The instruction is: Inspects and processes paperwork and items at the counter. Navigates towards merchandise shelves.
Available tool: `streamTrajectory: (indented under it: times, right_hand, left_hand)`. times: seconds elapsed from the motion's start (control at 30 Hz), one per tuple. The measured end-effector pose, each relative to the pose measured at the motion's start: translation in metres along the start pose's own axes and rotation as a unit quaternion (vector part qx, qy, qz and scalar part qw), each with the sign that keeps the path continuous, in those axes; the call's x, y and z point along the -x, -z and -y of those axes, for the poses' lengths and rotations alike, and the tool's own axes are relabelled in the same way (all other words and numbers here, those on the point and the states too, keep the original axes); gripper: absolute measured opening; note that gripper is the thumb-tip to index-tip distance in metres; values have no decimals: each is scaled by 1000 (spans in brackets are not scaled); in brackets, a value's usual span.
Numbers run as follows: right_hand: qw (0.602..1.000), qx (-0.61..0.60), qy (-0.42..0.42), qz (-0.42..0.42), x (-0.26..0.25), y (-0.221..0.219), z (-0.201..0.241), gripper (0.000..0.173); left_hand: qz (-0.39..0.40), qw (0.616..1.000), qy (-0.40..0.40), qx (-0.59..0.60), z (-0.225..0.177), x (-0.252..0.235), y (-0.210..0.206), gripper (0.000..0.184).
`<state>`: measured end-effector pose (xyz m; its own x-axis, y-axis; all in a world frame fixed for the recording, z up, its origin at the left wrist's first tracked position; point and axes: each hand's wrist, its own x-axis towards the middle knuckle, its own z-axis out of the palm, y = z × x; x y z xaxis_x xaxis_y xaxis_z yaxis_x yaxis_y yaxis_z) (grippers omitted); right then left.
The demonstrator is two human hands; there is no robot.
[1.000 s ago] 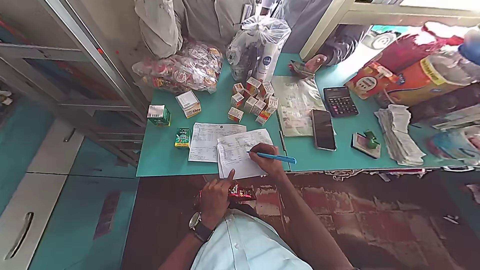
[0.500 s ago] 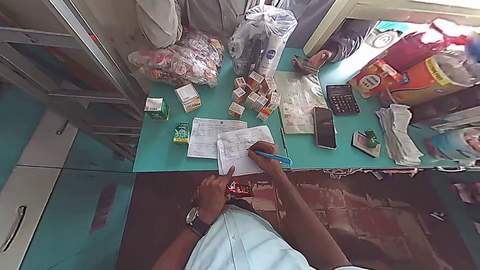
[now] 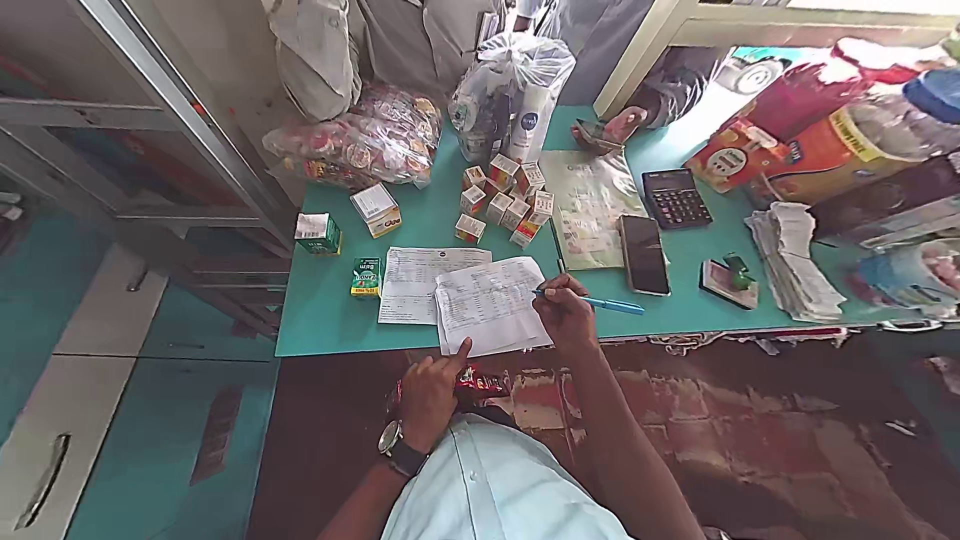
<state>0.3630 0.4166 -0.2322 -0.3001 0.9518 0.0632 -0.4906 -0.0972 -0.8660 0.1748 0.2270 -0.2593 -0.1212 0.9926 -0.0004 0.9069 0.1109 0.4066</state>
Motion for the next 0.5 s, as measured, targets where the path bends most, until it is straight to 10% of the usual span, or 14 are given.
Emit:
streamTrajectory:
  times: [0.5]
  right_hand:
    - [956,246,147,57,26,22,-17,12]
  left_hand:
    - [13,1000,-3,-3,0,0,0,76]
